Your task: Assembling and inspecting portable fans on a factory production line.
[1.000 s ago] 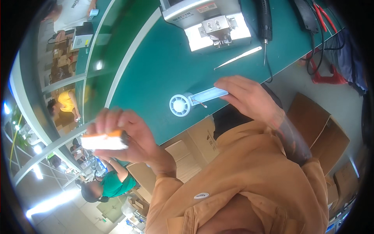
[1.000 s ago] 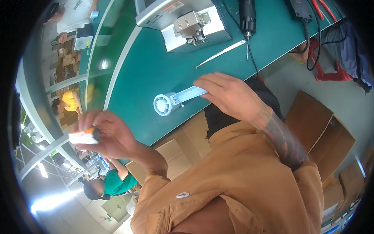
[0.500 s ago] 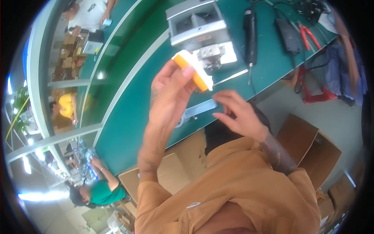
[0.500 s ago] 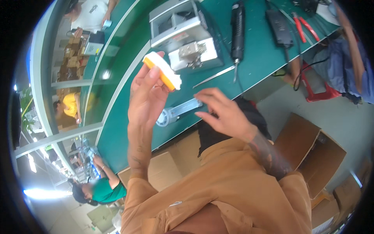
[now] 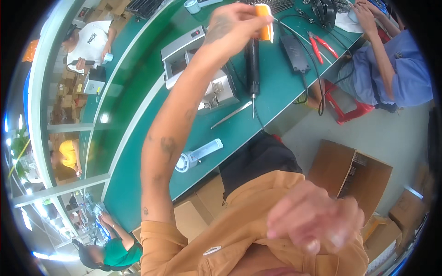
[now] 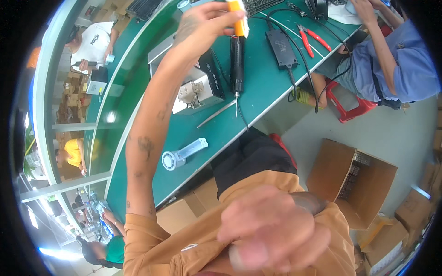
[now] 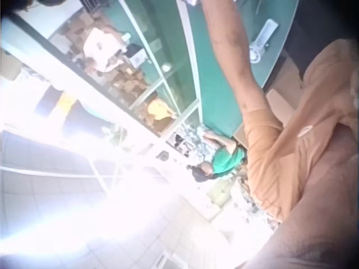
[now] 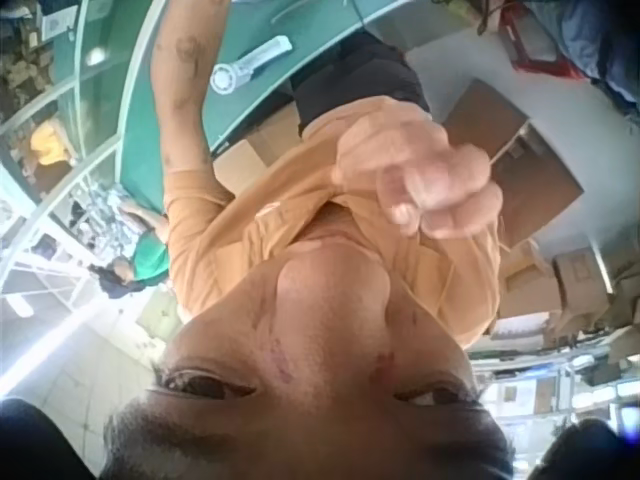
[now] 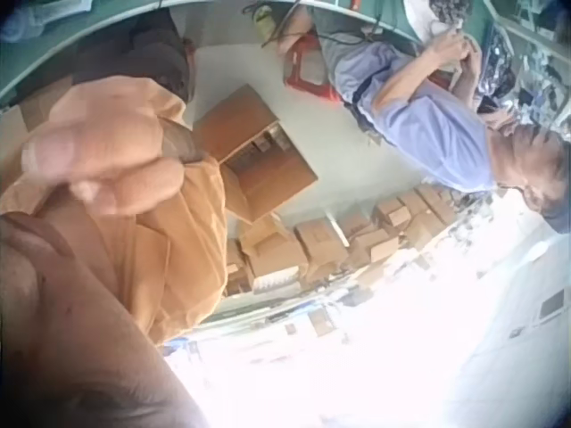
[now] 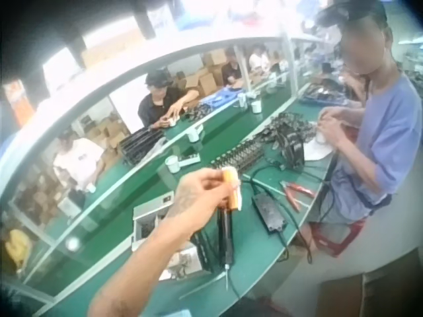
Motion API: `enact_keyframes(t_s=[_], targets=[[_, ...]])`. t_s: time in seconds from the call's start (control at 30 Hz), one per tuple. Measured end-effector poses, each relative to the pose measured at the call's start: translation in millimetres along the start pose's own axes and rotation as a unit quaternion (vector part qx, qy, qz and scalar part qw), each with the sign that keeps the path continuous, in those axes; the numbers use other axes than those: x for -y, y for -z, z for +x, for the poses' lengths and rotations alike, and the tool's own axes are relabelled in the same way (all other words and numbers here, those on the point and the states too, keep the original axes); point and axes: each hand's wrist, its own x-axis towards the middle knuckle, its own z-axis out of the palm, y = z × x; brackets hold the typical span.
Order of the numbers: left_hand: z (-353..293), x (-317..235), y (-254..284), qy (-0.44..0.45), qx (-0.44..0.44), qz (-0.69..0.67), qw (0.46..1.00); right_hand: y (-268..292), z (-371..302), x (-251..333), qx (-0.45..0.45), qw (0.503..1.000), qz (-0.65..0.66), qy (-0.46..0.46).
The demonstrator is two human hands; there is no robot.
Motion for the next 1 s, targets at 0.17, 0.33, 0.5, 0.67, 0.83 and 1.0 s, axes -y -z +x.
enact_keyframes(t_s=[0.17,0.33,0.5,0.67,0.83,1.0], targets=[[47,34,-26,0.047,0.132,0.358,0.923,-15,15,15,-0.007,0.997,0.076,0.025],[40,42,-58,0.079,0.145,0.406,0.899,-12,19,19,-0.021,0.993,0.112,0.011],[33,63,-70,0.029,0.169,0.401,0.9,-54,31,9,-0.232,0.967,-0.026,0.103],[-38,45,-40,-0.292,-0.04,0.437,0.85,-9,7,20,-0.048,0.992,0.113,-0.04],[-182,-3,21,-0.238,-0.08,0.26,0.932,28,-10,5,-0.14,0.855,-0.142,-0.48],[-300,63,53,-0.01,-0.173,0.358,0.917,96,-33,-78,0.0,0.739,-0.557,-0.38]])
